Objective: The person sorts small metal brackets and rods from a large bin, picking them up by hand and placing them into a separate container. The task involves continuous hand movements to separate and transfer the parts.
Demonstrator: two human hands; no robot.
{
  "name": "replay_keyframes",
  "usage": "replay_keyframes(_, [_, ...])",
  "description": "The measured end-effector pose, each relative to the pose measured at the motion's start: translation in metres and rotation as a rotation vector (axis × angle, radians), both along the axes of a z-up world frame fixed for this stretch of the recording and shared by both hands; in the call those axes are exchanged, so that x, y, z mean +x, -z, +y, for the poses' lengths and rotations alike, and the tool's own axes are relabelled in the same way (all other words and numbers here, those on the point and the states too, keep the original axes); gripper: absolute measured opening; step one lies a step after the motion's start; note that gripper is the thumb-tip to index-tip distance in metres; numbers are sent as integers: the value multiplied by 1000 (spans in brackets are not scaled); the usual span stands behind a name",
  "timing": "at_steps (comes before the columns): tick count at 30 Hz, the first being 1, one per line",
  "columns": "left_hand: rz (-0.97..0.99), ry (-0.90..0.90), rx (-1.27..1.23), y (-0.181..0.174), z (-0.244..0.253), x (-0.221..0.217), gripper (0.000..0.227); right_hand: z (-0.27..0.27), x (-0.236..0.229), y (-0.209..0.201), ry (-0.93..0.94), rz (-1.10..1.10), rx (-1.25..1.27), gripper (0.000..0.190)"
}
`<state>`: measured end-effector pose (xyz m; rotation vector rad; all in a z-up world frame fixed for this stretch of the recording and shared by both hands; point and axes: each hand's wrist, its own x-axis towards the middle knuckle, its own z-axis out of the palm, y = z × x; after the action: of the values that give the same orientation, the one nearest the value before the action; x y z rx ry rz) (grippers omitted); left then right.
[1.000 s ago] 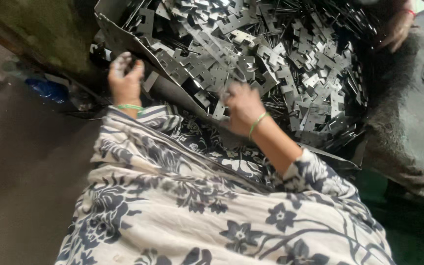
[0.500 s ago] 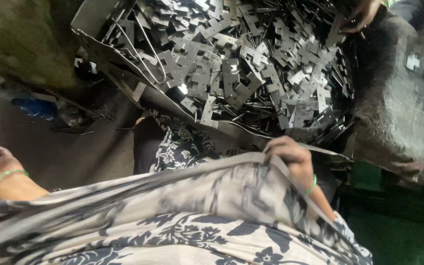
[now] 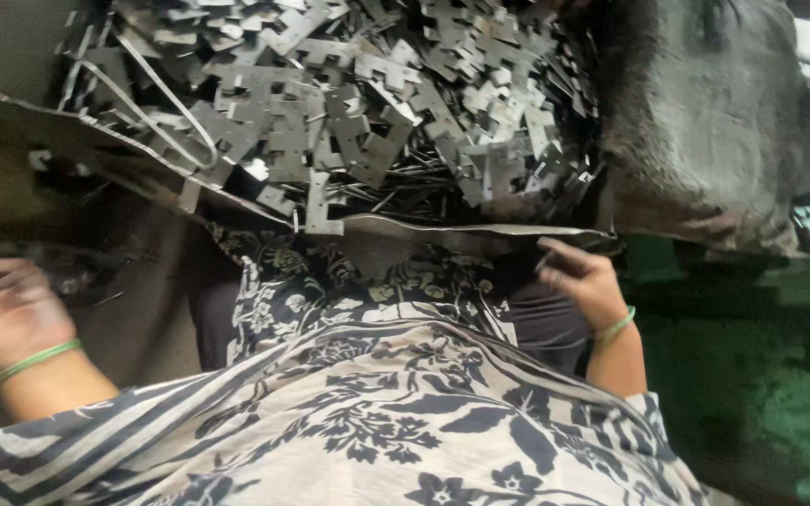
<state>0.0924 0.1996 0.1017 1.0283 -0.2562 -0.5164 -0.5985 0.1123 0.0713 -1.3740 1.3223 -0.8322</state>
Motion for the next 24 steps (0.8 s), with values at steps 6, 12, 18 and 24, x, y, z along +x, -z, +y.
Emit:
replay_keyframes(6, [-1383,707,231,44,-88,-138,60,-64,24,15,261,590,-631,32])
replay_keyframes(12, [-1809,788,608,75,-111,-205,57,-123,99,31,169,926,-626,82])
replay_keyframes(18, [-1801,711,490,88,-115,-191,37,-136,115,47,214,960,-561,71])
replay_keyframes(24, [-1488,713,264,47,-142,-200,26,-143,108,57,299,772,-803,51])
